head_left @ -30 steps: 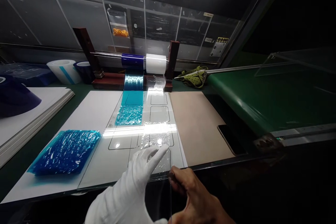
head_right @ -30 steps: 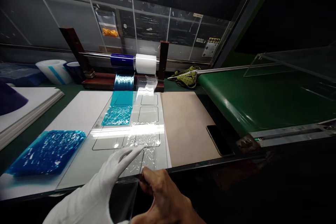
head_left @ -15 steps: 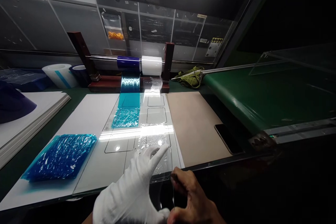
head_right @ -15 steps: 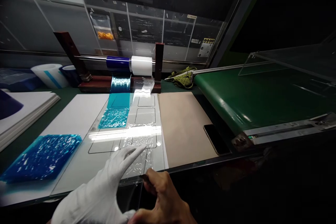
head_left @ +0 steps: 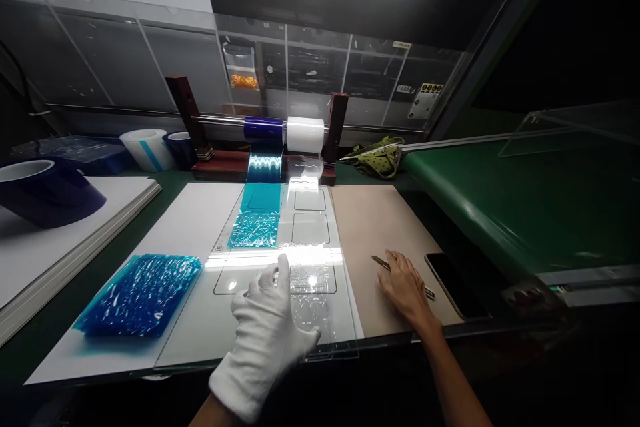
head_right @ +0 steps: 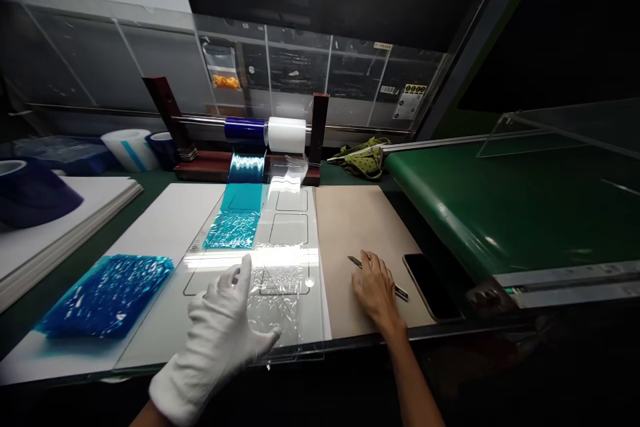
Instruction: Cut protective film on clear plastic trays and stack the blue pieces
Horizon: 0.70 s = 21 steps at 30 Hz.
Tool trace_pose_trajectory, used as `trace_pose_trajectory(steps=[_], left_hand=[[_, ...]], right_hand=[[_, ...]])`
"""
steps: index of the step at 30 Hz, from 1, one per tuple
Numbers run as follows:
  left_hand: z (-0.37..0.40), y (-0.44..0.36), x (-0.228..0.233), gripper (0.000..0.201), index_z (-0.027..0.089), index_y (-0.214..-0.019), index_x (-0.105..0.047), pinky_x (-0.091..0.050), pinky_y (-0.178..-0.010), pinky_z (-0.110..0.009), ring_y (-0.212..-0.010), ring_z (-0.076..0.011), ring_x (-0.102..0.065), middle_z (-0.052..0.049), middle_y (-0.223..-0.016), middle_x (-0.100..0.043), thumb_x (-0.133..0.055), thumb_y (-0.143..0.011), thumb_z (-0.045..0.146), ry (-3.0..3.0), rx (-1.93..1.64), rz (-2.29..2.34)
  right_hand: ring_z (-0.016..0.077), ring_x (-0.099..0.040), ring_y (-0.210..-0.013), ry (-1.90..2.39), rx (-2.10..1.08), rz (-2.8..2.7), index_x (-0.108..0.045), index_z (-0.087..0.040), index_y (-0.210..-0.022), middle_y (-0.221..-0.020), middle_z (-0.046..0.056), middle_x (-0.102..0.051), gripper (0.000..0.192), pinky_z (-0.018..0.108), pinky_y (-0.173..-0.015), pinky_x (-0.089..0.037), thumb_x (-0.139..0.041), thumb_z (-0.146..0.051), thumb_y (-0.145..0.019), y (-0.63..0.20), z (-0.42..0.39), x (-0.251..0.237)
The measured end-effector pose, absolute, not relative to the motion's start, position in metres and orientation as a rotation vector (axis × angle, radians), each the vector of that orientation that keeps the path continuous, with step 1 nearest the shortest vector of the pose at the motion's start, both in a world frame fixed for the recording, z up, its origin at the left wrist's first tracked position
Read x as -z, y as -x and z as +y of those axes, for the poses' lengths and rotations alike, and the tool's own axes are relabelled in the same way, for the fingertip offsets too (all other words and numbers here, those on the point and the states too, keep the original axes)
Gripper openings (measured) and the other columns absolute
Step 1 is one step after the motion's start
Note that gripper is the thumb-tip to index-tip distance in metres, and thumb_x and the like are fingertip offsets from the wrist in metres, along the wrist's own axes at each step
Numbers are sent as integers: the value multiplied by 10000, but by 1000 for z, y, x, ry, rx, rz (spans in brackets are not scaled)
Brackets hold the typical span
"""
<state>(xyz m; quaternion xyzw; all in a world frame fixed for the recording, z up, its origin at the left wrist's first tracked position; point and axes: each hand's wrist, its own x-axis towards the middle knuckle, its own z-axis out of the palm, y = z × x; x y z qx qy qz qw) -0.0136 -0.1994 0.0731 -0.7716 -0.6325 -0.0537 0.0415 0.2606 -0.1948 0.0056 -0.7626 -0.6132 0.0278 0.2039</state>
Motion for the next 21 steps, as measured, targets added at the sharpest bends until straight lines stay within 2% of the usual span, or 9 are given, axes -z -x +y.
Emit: trace_pose_trajectory(steps=[4,7,9,11,14,16,18,21], left_hand=[[-189,4,-68,1153,-6,-1450,-232,-446,-712,-533,-1005,-416,-521,-305,-1305,-442,-658,-569,604,2263,243,-2029],[-183,-2,-63,1127,-4,-1457,-219,-443,-731,-557,-1020,-420,-513,-291,-1325,-432,-650,-588,570,2257,350,-2023],[-180,-6,-62,1107,-20,-1456,-215,-442,-724,-579,-1023,-442,-511,-303,-1331,-425,-607,-628,601,2260,398,-2027],[-177,-9,-66,981,-22,-1452,-234,-450,-695,-571,-1011,-453,-527,-317,-1339,-423,-530,-728,570,2278,386,-2043],[-172,-13,-71,692,30,-1452,-286,-465,-688,-544,-998,-440,-565,-300,-1357,-437,-421,-850,343,2281,282,-2083],[-168,-15,-70,634,53,-1462,-272,-469,-708,-544,-1024,-435,-568,-294,-1369,-433,-375,-864,237,2266,247,-2092],[-163,-13,-64,730,20,-1478,-167,-468,-739,-570,-1112,-457,-520,-320,-1398,-386,-420,-845,279,2287,309,-2066],[-157,1,-54,1102,-14,-1468,65,-431,-844,-650,-1285,-479,-352,-338,-1481,-229,-560,-739,527,2307,506,-2032]], right_hand=[[369,-449,-1274,1956,-10,-1841,-252,-154,-1490,-1417,184,-466,887,525,-1004,-421,-633,-523,-778,-204,-228,-18],[399,-441,-1288,1716,28,-1941,-64,-140,-1533,-1459,200,-419,1120,572,-997,-440,-711,-521,-702,-150,-244,-24],[409,-394,-1328,1660,26,-1959,6,-91,-1530,-1499,217,-350,1151,586,-1023,-422,-713,-398,-685,-122,-243,-23],[414,-344,-1360,1650,37,-1953,42,-47,-1520,-1523,239,-288,1121,601,-1046,-395,-653,-257,-665,-104,-235,-16],[390,-334,-1374,1697,88,-1903,76,-49,-1517,-1527,251,-271,1048,610,-1053,-379,-524,-101,-659,-91,-223,-3],[377,-343,-1373,1724,112,-1884,90,-53,-1515,-1517,260,-288,1016,611,-1055,-376,-474,-52,-670,-91,-216,2],[395,-332,-1374,1686,95,-1927,104,-24,-1505,-1505,282,-297,1029,629,-1061,-356,-494,-72,-669,-97,-209,1],[424,-304,-1379,1546,36,-2086,134,14,-1485,-1485,307,-316,1109,676,-1076,-288,-588,-187,-668,-119,-189,-10]])
